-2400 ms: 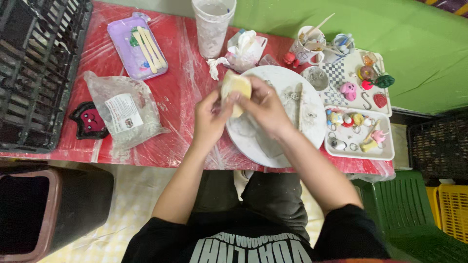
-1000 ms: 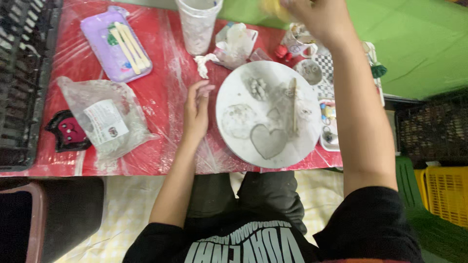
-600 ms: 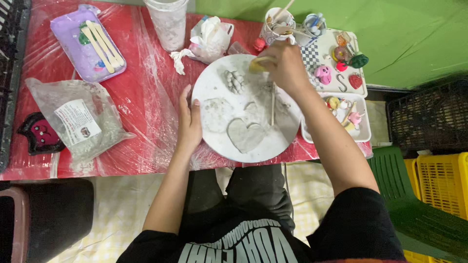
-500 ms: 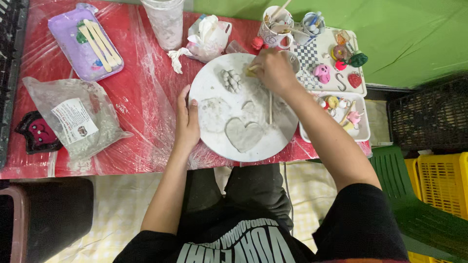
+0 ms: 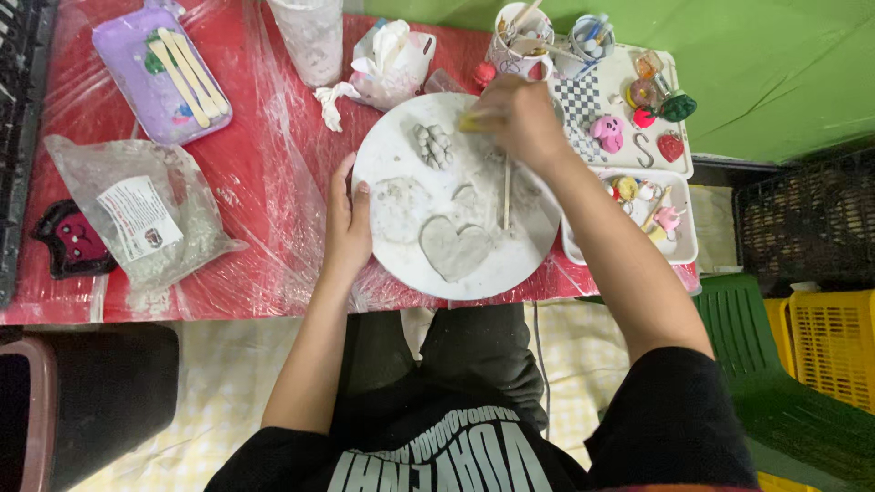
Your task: The person shapes a flattened clay piece on a round white bat, pressing and smoothing it by hand. They use a wooden modeling stick to trim and refine the clay edges, then wipe and smooth the surface with a sponge, and finally pinch and shape a small clay piece by hand.
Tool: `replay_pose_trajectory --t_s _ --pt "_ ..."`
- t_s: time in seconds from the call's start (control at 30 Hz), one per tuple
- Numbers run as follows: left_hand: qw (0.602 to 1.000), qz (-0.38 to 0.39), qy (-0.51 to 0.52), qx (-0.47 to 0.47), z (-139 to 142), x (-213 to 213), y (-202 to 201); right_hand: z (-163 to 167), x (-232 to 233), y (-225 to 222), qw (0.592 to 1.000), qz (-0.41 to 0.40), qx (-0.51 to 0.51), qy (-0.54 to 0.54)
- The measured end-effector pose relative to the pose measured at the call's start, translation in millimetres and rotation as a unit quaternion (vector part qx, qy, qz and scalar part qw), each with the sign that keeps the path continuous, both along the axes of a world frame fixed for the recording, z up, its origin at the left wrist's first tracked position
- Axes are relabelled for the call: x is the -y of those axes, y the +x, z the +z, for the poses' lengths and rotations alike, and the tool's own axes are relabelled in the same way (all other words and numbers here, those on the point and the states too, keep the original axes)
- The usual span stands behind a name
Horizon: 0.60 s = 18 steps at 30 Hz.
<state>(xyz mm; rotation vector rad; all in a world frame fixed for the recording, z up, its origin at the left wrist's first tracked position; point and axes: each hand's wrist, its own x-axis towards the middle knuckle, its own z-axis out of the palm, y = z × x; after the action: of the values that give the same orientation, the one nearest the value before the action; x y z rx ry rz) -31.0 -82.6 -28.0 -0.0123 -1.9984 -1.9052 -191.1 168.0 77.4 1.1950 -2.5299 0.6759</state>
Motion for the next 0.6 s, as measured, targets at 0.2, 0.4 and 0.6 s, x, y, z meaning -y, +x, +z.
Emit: replay_pose_trajectory --t_s 0.2,0.4,0.6 --pt "1.0 0.005 0.001 0.006 -1 0 -1 -1 -4 -10 0.997 -0.072 0.027 0.015" --pt "1.0 0.006 -0.002 0.014 -6 1 1 52 -39 2 0.975 -0.118 0.056 -0.181" --pt "0.999 -0.006 0.043 0.009 -14 -3 2 38 -85 80 0.969 -0.232 0.078 -0.043"
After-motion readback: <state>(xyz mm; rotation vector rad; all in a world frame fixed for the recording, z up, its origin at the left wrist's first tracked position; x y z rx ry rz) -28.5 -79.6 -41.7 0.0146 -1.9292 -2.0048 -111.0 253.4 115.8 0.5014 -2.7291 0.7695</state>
